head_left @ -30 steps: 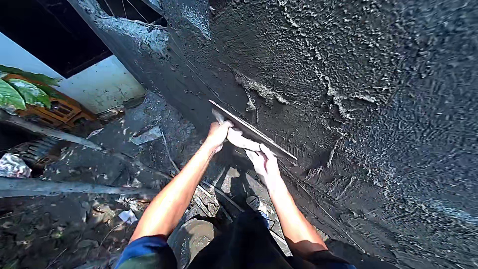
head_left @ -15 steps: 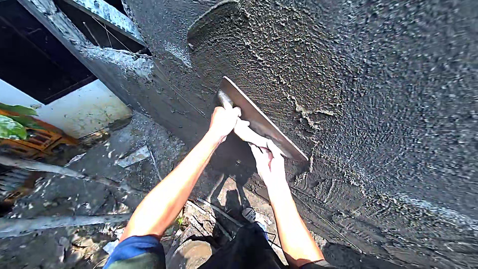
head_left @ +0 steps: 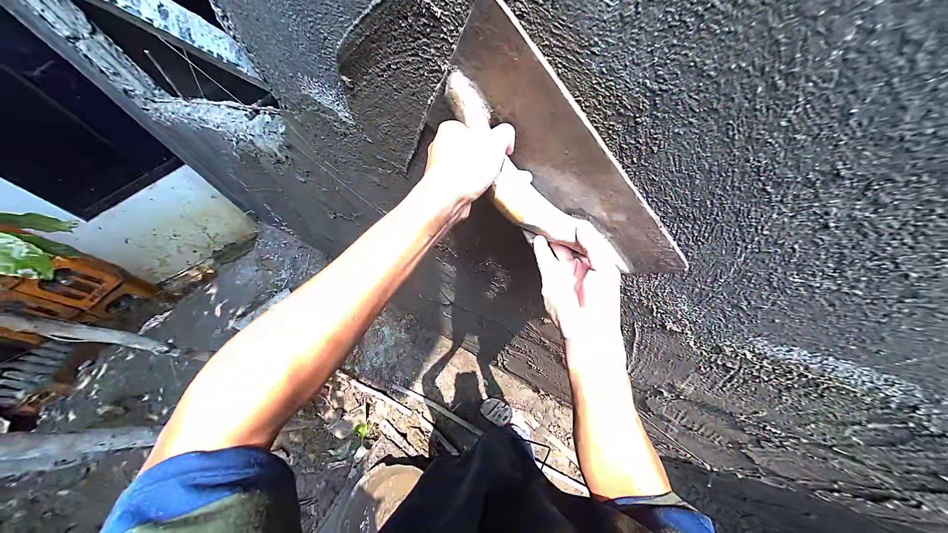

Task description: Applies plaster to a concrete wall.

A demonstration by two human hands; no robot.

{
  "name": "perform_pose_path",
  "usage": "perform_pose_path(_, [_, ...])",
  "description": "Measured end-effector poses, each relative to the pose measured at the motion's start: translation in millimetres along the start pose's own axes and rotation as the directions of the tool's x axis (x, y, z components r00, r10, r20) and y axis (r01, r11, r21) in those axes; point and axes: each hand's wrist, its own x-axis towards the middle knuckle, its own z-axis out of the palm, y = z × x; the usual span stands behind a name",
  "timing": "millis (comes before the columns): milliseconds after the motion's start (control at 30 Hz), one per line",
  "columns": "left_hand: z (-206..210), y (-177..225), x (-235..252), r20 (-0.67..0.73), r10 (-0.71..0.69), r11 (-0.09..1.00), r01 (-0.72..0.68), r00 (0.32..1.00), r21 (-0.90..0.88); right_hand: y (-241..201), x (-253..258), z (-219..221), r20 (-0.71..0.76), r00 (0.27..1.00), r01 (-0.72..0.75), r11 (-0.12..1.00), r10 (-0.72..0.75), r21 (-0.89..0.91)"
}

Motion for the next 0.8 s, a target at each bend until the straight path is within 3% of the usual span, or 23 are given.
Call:
perform_pose_path(233, [6.2,59.1,-26.7,0.159,0.092,0.995,-0.086,0.983,-0.041,-46.9,-9.0,13.1,0.092,0.994,0.066,0.998,-0.067,0.011])
perform_pose_path(367, [16.1,86.9,-47.7,0.304,0.271,0.962,-0.267,0.913,-0.055,-77.0,-15.1,11.8,0.099,0.992,0.083,0.996,-0.079,-0.042])
perform_pose_path(533, [24.4,104.6,-81.4,0.359,0.379,0.918,-0.394,0.853,-0.035,-96.7,-26.4,-3.4,0.182,0.981,0.069,0.997,-0.062,-0.031])
perform_pose_path(667, [28.1,95.4,-114.2,0.362,0.432,0.897,-0.436,0.826,-0.074,-106.3,-49.9,-20.6,0.228,0.957,0.19,0.981,-0.179,-0.029])
perform_pose_path(800, [32.2,46.1,-166.0,0.448,0.428,0.904,-0.366,0.784,-0.222,-109.2,-103.6,-54.9,0.103,0.911,0.409,0.908,-0.4,-0.09])
